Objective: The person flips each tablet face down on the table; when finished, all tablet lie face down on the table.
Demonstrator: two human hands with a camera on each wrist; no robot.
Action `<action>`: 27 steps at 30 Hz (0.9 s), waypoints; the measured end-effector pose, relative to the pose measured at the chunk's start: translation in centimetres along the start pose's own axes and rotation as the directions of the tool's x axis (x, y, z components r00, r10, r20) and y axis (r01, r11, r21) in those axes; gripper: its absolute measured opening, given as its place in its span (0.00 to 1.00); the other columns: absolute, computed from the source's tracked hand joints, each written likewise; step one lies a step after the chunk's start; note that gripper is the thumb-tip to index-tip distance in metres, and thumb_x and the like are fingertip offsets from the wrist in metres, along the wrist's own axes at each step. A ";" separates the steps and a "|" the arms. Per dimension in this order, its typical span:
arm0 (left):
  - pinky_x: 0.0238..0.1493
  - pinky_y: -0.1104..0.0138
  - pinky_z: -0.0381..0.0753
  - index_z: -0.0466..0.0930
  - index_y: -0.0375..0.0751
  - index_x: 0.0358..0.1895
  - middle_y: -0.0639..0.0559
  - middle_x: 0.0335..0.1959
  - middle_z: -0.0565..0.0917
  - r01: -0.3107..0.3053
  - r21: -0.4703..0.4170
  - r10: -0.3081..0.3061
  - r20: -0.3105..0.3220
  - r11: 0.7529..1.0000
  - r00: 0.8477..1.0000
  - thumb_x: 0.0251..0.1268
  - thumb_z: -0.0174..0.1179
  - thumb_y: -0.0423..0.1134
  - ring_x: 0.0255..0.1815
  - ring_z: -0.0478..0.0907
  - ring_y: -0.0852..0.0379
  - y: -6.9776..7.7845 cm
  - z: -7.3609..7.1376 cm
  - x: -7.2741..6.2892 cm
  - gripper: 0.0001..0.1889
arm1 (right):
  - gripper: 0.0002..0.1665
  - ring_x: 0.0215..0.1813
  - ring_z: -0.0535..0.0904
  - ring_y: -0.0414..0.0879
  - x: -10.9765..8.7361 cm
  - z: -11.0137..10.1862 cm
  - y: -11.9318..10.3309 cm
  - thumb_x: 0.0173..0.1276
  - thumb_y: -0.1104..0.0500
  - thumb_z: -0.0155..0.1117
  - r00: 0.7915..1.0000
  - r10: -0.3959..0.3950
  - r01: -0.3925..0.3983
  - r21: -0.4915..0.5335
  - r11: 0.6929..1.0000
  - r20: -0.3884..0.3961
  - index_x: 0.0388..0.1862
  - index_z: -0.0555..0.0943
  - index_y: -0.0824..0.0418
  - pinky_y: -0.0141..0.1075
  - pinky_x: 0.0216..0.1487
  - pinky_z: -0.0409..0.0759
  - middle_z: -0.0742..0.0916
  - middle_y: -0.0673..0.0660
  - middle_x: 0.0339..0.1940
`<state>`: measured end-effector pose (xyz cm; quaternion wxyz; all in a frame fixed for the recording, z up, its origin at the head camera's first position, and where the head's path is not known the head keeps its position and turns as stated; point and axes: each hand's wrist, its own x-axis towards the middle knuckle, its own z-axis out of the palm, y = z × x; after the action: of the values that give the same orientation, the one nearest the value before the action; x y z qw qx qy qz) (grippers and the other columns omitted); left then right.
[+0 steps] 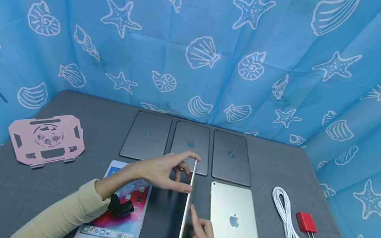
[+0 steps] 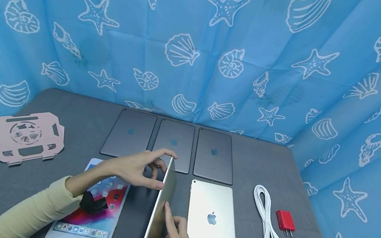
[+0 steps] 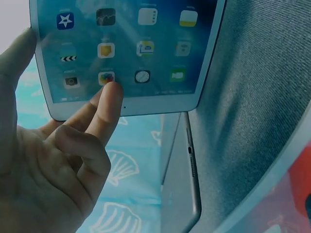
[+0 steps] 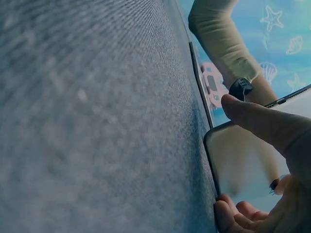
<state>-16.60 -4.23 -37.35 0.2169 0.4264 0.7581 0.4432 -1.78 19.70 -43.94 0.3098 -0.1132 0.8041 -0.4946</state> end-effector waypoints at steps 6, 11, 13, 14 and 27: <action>0.46 0.60 0.86 0.55 0.49 0.78 0.44 0.52 0.86 0.003 -0.025 -0.003 0.008 1.000 1.000 0.67 0.67 0.49 0.33 0.86 0.64 -0.4 -0.3 -0.6 0.41 | 0.72 0.49 0.67 0.48 -0.3 -0.1 -1.2 0.63 0.48 0.77 0.999 0.030 -0.030 -0.048 0.998 -0.014 0.86 0.33 0.53 0.39 0.44 0.70 0.64 0.66 0.63; 0.48 0.59 0.85 0.54 0.49 0.78 0.45 0.52 0.86 -0.012 -0.049 0.013 0.025 0.999 1.000 0.68 0.66 0.54 0.35 0.86 0.64 -0.9 -0.5 -1.1 0.42 | 0.71 0.49 0.69 0.48 -0.4 -0.3 -1.6 0.62 0.48 0.78 1.000 0.016 -0.016 -0.079 0.997 -0.002 0.86 0.37 0.53 0.36 0.41 0.72 0.67 0.67 0.63; 0.49 0.60 0.85 0.53 0.50 0.78 0.45 0.53 0.86 -0.013 -0.059 0.015 0.025 0.998 1.000 0.68 0.65 0.55 0.36 0.87 0.64 -1.1 -0.6 -1.3 0.42 | 0.73 0.50 0.70 0.46 -0.4 -0.4 -1.6 0.58 0.43 0.80 0.999 0.051 -0.051 -0.122 0.991 -0.001 0.87 0.37 0.49 0.35 0.41 0.74 0.68 0.64 0.63; 0.50 0.60 0.85 0.54 0.50 0.78 0.45 0.54 0.86 -0.014 -0.063 0.015 0.024 0.998 1.000 0.68 0.65 0.55 0.36 0.87 0.64 -1.2 -0.7 -1.4 0.42 | 0.75 0.51 0.71 0.46 -0.3 -0.4 -1.6 0.57 0.43 0.81 0.998 0.060 -0.060 -0.141 0.988 -0.004 0.87 0.37 0.49 0.36 0.41 0.76 0.69 0.63 0.63; 0.29 0.70 0.79 0.54 0.47 0.79 0.49 0.51 0.85 -0.013 -0.069 0.014 0.020 0.998 1.000 0.66 0.67 0.53 0.36 0.86 0.63 -1.3 -1.1 -2.5 0.44 | 0.76 0.56 0.72 0.53 1.2 0.0 1.7 0.48 0.39 0.85 0.991 0.132 -0.135 -0.114 0.984 -0.029 0.83 0.41 0.27 0.50 0.45 0.80 0.71 0.60 0.64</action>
<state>-16.65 -7.23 -38.02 0.2362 0.4284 0.7372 0.4660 -2.50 19.93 -45.88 0.3267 -0.0716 0.8404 -0.4264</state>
